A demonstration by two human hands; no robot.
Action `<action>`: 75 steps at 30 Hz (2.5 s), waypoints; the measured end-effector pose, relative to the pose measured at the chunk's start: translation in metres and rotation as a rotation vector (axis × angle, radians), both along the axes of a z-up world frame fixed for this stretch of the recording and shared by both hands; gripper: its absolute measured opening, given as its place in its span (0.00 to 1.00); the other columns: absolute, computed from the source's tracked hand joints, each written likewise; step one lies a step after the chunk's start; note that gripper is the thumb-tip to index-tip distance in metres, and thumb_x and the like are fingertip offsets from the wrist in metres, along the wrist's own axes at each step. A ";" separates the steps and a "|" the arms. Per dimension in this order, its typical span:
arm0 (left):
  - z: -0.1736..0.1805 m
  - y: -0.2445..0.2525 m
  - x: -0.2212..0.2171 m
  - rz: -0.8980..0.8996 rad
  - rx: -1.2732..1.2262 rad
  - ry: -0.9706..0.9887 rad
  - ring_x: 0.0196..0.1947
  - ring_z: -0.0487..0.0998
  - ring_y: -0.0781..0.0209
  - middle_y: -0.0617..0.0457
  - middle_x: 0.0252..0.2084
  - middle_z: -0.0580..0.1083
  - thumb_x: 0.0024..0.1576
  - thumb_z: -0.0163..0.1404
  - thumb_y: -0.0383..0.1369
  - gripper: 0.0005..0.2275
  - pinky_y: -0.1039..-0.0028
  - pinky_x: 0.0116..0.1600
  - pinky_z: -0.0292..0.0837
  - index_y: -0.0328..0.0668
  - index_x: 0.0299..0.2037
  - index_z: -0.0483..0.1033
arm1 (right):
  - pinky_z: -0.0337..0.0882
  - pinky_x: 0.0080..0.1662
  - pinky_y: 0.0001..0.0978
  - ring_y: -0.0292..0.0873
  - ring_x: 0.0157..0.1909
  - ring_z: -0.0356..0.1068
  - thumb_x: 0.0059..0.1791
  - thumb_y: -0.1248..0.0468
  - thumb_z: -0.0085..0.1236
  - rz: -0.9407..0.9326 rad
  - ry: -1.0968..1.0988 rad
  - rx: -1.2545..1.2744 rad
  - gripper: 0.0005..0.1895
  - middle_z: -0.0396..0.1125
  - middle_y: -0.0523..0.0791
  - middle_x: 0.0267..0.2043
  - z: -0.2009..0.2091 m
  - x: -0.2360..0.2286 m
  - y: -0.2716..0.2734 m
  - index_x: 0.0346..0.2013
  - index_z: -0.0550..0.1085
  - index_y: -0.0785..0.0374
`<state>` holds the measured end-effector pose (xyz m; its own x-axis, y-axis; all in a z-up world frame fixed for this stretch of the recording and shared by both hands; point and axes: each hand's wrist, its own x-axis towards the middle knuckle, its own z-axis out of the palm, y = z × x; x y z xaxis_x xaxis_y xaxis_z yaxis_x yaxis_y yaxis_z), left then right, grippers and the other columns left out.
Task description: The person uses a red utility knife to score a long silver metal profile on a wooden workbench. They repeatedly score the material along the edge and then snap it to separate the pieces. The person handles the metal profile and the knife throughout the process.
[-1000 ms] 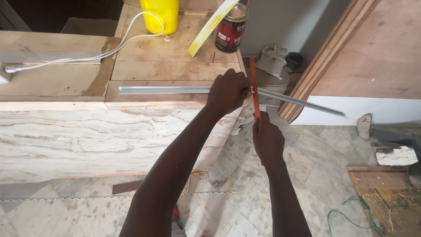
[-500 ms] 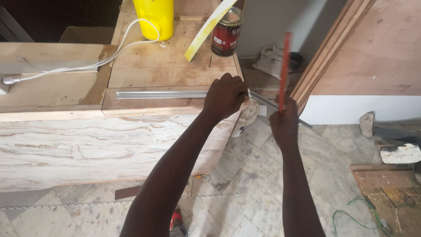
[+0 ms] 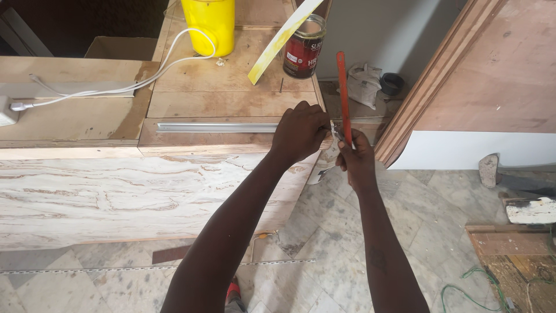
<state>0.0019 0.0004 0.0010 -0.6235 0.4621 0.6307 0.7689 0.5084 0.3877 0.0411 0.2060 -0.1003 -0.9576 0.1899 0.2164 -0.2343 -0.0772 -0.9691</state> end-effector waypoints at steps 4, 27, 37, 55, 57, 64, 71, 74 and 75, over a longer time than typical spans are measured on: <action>-0.002 0.000 0.000 -0.015 -0.027 0.011 0.43 0.74 0.55 0.59 0.36 0.75 0.53 0.57 0.32 0.02 0.61 0.46 0.68 0.48 0.33 0.78 | 0.64 0.26 0.21 0.30 0.26 0.67 0.55 0.66 0.55 0.047 -0.007 -0.049 0.17 0.70 0.40 0.40 0.004 0.004 -0.003 0.59 0.69 0.64; 0.087 -0.034 0.131 -0.415 0.312 0.126 0.49 0.81 0.56 0.53 0.48 0.76 0.58 0.59 0.28 0.04 0.67 0.52 0.77 0.42 0.40 0.78 | 0.66 0.25 0.23 0.34 0.24 0.67 0.53 0.69 0.60 0.049 0.190 -0.409 0.14 0.67 0.43 0.33 0.104 0.146 -0.050 0.51 0.69 0.67; 0.101 -0.028 0.181 -0.506 0.388 0.068 0.53 0.79 0.54 0.47 0.52 0.75 0.61 0.57 0.27 0.11 0.67 0.56 0.78 0.36 0.52 0.75 | 0.63 0.20 0.22 0.33 0.22 0.67 0.52 0.66 0.62 0.048 0.210 -0.418 0.15 0.69 0.42 0.31 0.132 0.196 -0.055 0.52 0.71 0.63; 0.100 -0.069 0.171 -0.212 0.032 0.385 0.47 0.77 0.53 0.49 0.45 0.76 0.56 0.60 0.32 0.15 0.63 0.53 0.75 0.37 0.52 0.77 | 0.77 0.32 0.25 0.35 0.37 0.77 0.52 0.73 0.58 -0.270 0.253 0.726 0.14 0.69 0.46 0.53 0.190 0.191 -0.043 0.53 0.75 0.64; 0.094 -0.086 0.178 -0.222 0.155 0.257 0.49 0.78 0.52 0.50 0.46 0.77 0.59 0.60 0.31 0.16 0.64 0.54 0.76 0.39 0.56 0.77 | 0.77 0.32 0.24 0.34 0.36 0.75 0.53 0.73 0.58 -0.135 0.245 0.618 0.14 0.69 0.46 0.52 0.190 0.174 -0.049 0.53 0.76 0.64; 0.072 -0.151 0.192 -0.311 0.499 -0.121 0.52 0.80 0.60 0.48 0.52 0.74 0.64 0.55 0.26 0.14 0.72 0.59 0.82 0.37 0.59 0.74 | 0.74 0.32 0.24 0.33 0.33 0.73 0.51 0.74 0.57 0.170 0.323 0.570 0.15 0.70 0.46 0.53 0.194 0.103 -0.117 0.54 0.75 0.68; 0.043 -0.210 0.182 -0.347 0.737 -0.247 0.57 0.78 0.64 0.48 0.56 0.74 0.69 0.49 0.28 0.13 0.71 0.63 0.76 0.33 0.61 0.72 | 0.76 0.33 0.26 0.33 0.37 0.72 0.53 0.73 0.57 0.380 0.359 0.603 0.14 0.72 0.47 0.48 0.180 0.028 -0.199 0.54 0.73 0.72; 0.033 -0.240 0.171 -0.305 0.847 -0.333 0.48 0.76 0.68 0.49 0.52 0.77 0.72 0.43 0.35 0.15 0.74 0.56 0.74 0.35 0.64 0.71 | 0.75 0.31 0.25 0.32 0.35 0.75 0.53 0.71 0.55 0.417 0.249 0.585 0.12 0.76 0.44 0.49 0.165 0.009 -0.231 0.51 0.71 0.73; 0.030 -0.251 0.168 -0.289 0.894 -0.386 0.44 0.74 0.70 0.50 0.50 0.78 0.73 0.41 0.38 0.16 0.76 0.52 0.73 0.36 0.65 0.70 | 0.75 0.31 0.25 0.33 0.35 0.74 0.53 0.71 0.56 0.416 0.248 0.609 0.13 0.75 0.44 0.49 0.161 0.003 -0.240 0.51 0.71 0.73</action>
